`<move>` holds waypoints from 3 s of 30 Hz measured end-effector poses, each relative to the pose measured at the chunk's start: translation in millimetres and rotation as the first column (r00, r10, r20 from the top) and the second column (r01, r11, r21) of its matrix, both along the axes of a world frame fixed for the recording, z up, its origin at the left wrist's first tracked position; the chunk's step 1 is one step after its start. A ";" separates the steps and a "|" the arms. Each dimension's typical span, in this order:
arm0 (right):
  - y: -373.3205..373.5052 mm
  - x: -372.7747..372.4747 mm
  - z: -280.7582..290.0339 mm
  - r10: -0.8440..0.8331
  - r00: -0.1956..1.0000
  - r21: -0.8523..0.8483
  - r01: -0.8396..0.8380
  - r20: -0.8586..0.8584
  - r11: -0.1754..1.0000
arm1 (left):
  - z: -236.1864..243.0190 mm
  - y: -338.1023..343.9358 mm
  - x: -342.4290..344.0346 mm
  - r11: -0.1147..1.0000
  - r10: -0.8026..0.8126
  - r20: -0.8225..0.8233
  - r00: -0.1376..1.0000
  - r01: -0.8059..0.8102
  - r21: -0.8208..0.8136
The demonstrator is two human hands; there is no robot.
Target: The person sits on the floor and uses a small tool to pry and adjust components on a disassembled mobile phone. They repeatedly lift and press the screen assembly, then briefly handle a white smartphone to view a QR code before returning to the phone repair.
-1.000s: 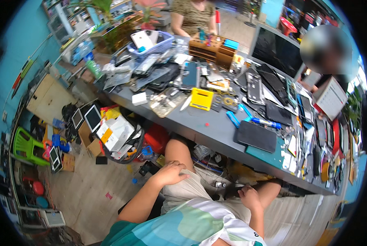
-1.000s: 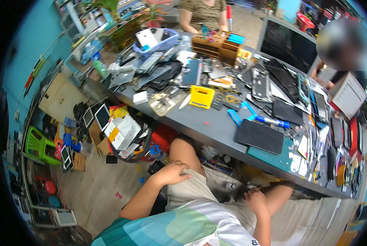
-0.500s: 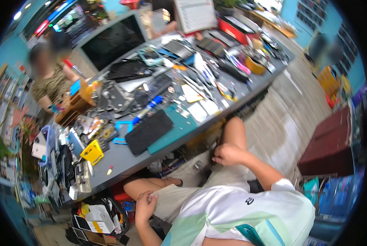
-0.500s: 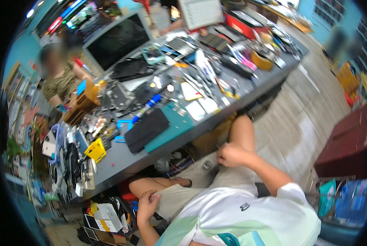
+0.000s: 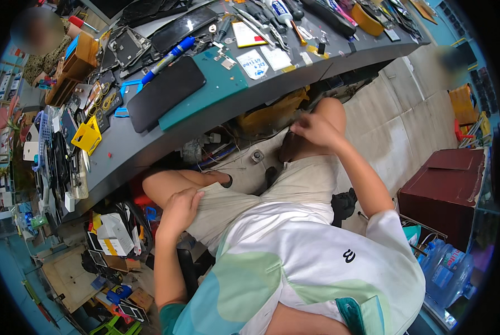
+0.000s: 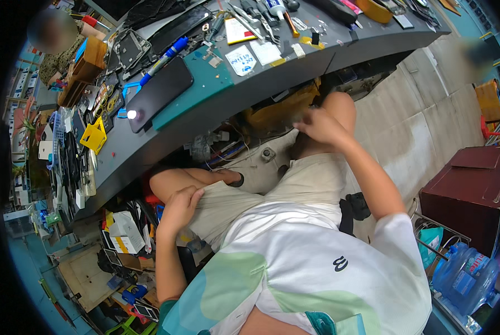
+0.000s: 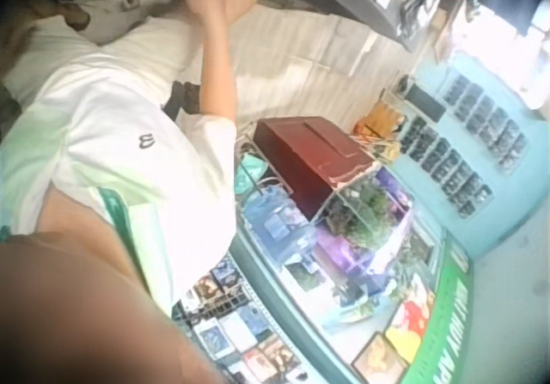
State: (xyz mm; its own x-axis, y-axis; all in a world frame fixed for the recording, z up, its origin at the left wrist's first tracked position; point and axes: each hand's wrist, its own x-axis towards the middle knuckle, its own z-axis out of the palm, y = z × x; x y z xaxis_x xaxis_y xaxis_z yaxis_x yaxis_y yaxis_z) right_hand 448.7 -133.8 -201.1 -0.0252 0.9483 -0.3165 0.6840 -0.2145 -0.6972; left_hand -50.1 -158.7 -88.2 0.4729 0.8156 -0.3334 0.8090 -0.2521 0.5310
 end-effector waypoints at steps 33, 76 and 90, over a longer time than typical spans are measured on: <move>28.2 -130.9 -83.1 -0.152 0.951 -0.171 0.108 -0.271 0.979 | -152.3 -11.8 112.4 0.452 0.892 0.412 0.186 -0.381 -0.807; -44.1 -177.2 -61.6 -0.376 0.591 -0.340 0.178 -0.714 0.924 | -165.9 -14.6 117.0 0.393 0.919 0.379 0.105 -0.247 -0.885; -43.1 -179.5 -60.9 -0.322 0.661 -0.304 0.148 -0.677 0.941 | -164.3 -14.9 118.1 0.400 0.916 0.391 0.092 -0.290 -0.869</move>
